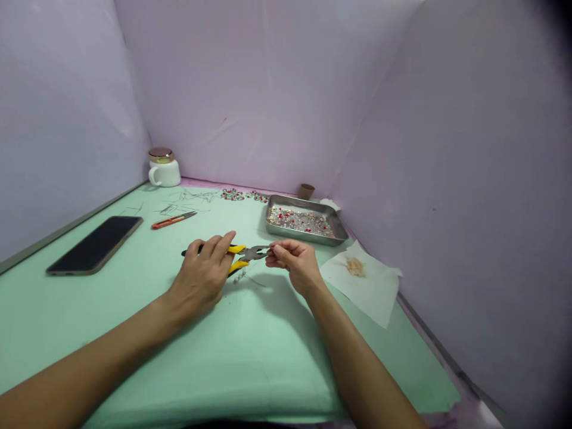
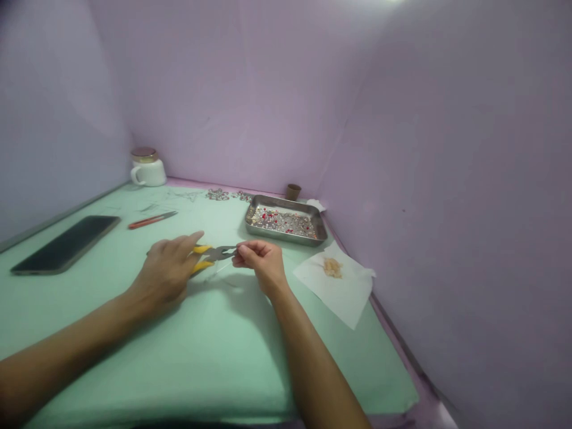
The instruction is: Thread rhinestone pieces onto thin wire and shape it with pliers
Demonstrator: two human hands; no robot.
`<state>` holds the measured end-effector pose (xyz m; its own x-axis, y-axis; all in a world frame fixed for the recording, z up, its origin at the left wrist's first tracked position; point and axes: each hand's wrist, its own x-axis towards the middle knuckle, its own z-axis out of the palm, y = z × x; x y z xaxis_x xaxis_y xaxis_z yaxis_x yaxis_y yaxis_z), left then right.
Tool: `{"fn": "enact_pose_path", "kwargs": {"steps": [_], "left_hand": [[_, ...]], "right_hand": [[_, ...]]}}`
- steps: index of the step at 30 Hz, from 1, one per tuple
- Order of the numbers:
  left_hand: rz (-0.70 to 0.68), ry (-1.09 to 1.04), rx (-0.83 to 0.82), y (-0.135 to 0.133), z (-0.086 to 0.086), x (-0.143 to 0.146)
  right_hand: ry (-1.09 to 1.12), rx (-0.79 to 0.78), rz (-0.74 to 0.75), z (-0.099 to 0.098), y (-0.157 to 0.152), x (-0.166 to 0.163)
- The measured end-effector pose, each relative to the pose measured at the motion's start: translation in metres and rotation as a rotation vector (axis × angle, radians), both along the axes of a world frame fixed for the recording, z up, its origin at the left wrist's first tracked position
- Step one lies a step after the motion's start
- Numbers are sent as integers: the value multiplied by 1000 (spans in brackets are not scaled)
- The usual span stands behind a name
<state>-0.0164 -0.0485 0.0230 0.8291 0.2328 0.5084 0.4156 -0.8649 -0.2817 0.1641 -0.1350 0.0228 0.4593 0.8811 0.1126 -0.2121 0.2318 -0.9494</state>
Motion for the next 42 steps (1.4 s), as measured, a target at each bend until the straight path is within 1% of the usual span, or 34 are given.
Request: {"fn": "enact_pose_path", "kwargs": {"steps": [6,12,19,23,27,34,42], "left_hand": [[11,-9,35,-4,0,1],[31,27,27,-6,-3,0],[58,55,21,-5,-10,3],[57,51,2,-4,-12,3],[50,52,-7,-5,-11,3],[91,107,-30,-7,-7,4],[86,132,-112,-8,-6,4]], "right_hand": [[-9,-35,-20,1,0,0],[-12,-85,-45,-2,2,-1],[-83,-152,-126,-6,6,-5],[-112,-161,-97,-6,6,-3],[-84,-183,-91,-4,4,-4],[-28,-136,-131,-7,7,-8],[-24,-140,-114,-13,9,-5]]}}
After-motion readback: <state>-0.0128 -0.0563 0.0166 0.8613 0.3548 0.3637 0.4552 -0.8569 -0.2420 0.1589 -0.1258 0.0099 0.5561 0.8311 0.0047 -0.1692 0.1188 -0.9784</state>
